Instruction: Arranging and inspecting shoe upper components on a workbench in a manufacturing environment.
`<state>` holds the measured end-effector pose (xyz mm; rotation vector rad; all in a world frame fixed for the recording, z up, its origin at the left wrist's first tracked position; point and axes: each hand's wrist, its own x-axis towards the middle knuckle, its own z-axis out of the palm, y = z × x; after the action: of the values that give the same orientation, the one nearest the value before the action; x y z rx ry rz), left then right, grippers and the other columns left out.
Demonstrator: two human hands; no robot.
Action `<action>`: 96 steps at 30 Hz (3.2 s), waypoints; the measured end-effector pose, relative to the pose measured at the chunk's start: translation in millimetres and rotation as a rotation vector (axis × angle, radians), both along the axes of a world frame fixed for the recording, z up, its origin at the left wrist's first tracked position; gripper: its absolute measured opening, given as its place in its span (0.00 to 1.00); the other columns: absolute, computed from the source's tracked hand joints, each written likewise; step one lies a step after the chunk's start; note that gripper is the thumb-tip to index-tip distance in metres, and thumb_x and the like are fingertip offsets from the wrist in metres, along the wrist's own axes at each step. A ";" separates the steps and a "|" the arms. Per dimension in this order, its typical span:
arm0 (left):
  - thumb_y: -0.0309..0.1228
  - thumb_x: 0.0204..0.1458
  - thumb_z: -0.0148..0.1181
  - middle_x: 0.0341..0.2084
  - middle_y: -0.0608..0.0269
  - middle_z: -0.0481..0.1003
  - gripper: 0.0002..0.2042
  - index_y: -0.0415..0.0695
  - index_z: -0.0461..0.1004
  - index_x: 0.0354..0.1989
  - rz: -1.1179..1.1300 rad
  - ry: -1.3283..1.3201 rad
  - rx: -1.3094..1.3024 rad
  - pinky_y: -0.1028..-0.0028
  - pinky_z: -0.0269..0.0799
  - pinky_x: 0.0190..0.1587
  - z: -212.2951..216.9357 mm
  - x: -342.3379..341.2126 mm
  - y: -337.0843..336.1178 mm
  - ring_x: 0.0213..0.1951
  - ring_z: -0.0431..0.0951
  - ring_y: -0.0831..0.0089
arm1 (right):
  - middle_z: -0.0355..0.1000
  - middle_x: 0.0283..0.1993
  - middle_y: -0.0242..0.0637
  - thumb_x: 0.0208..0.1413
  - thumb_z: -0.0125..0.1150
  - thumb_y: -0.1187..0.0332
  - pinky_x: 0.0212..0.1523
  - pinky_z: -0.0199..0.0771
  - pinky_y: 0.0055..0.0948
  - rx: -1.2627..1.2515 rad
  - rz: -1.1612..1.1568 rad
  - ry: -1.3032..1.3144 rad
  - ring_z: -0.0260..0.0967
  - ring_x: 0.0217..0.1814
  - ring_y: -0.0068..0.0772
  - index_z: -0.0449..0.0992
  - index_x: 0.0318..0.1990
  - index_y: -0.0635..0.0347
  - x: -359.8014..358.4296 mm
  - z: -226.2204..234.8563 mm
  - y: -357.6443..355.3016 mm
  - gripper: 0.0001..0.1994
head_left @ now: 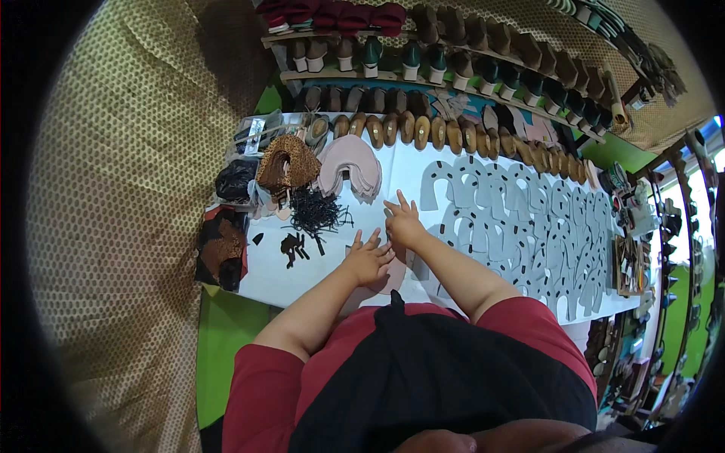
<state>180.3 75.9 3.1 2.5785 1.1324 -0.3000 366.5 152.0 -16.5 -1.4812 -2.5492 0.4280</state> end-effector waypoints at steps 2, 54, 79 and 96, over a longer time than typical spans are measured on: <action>0.48 0.60 0.45 0.72 0.75 0.57 0.26 0.63 0.65 0.68 0.013 -0.009 -0.040 0.34 0.23 0.70 1.4 -1.3 5.0 0.76 0.36 0.53 | 0.59 0.72 0.38 0.42 0.69 0.65 0.67 0.44 0.77 0.055 -0.007 0.004 0.32 0.81 0.62 0.85 0.31 0.49 3.0 -4.3 0.6 0.07; 0.49 0.54 0.51 0.75 0.63 0.46 0.38 0.54 0.50 0.75 0.087 -0.170 0.059 0.34 0.25 0.69 -29.5 -48.2 -55.0 0.76 0.41 0.54 | 0.70 0.63 0.25 0.57 0.59 0.57 0.68 0.29 0.79 0.204 0.293 0.063 0.54 0.74 0.35 0.74 0.61 0.44 33.4 -23.0 -114.8 0.23; 0.41 0.52 0.55 0.70 0.65 0.60 0.29 0.54 0.66 0.67 0.201 -0.285 0.130 0.31 0.25 0.67 -29.0 -53.7 -54.6 0.74 0.49 0.55 | 0.69 0.61 0.31 0.49 0.62 0.67 0.69 0.49 0.70 0.203 0.257 0.164 0.50 0.76 0.47 0.80 0.48 0.56 -6.0 -18.1 -77.9 0.17; 0.40 0.52 0.55 0.69 0.68 0.63 0.27 0.58 0.71 0.64 0.177 -0.281 0.157 0.30 0.28 0.67 -27.8 -53.8 -55.6 0.74 0.50 0.56 | 0.68 0.61 0.31 0.50 0.62 0.65 0.71 0.44 0.66 0.271 0.247 0.114 0.48 0.77 0.45 0.80 0.46 0.54 -6.1 -20.3 -80.5 0.15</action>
<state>126.5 20.3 -24.6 2.5236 1.3079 0.1927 360.4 71.5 -36.8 -1.0273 -2.5832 0.1806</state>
